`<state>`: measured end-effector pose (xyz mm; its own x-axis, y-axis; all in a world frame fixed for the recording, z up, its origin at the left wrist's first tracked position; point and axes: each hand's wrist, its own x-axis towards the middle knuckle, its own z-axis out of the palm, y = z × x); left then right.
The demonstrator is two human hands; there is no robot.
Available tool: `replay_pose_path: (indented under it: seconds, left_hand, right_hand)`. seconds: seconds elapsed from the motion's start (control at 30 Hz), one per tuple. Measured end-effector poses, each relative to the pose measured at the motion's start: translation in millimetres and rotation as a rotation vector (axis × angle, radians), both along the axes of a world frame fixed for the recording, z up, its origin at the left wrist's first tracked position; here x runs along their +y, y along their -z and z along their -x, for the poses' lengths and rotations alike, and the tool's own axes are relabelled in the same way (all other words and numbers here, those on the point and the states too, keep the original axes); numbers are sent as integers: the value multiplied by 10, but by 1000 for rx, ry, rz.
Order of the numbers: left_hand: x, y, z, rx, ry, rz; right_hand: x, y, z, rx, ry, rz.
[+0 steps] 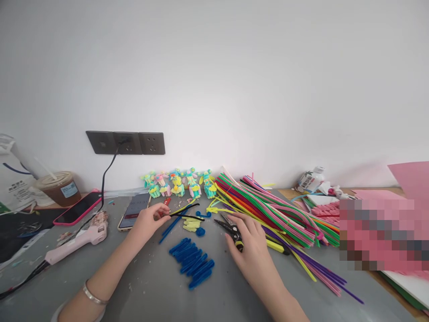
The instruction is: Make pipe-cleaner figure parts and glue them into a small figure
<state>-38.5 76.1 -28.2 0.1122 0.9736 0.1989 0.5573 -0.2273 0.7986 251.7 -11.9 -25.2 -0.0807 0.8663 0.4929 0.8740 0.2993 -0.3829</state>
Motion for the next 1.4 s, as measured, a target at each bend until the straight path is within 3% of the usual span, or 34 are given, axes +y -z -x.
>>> replay_pose_path:
  seconds: [0.13,0.23,0.3,0.43,0.57,0.7,0.83,0.93,1.03,1.17,1.4]
  left_hand:
    - [-36,9,-33,94,39,-64]
    - [-54,35,-100,187,74,-111]
    - [-58,56,-145,287,86,-104]
    - [-38,92,-172,386,70,-93]
    - [5,91,-122,253,13,-176]
    - [-42,5,-152,22,-2,-217]
    - [-221,-120,-316,-186,225,-38]
    - [-345,-173,-422,-338,322,243]
    - [-401,-190,-460,-510,346,450]
    - [-411,-213,-457,-632,377,587]
    - [-401,-241,-451,-727,283,641]
  right_hand:
    - [194,-336,331,159,-162,52]
    - [428,-443,558,171,-207,67]
    - [584,-400,667,138,-211,63]
    - [769,-143,716,119,-184,24]
    - [783,-12,619,300,-218,72]
    - [731,-97,624,619,-317,252]
    - [662,-171,727,884,-519,489]
    - [635,-182,762,988,-583,566]
    - [638,-177,741,1066,-580,563]
    - [649,-171,703,1075,-576,556]
    - [618,-202,723,1112,-548,477]
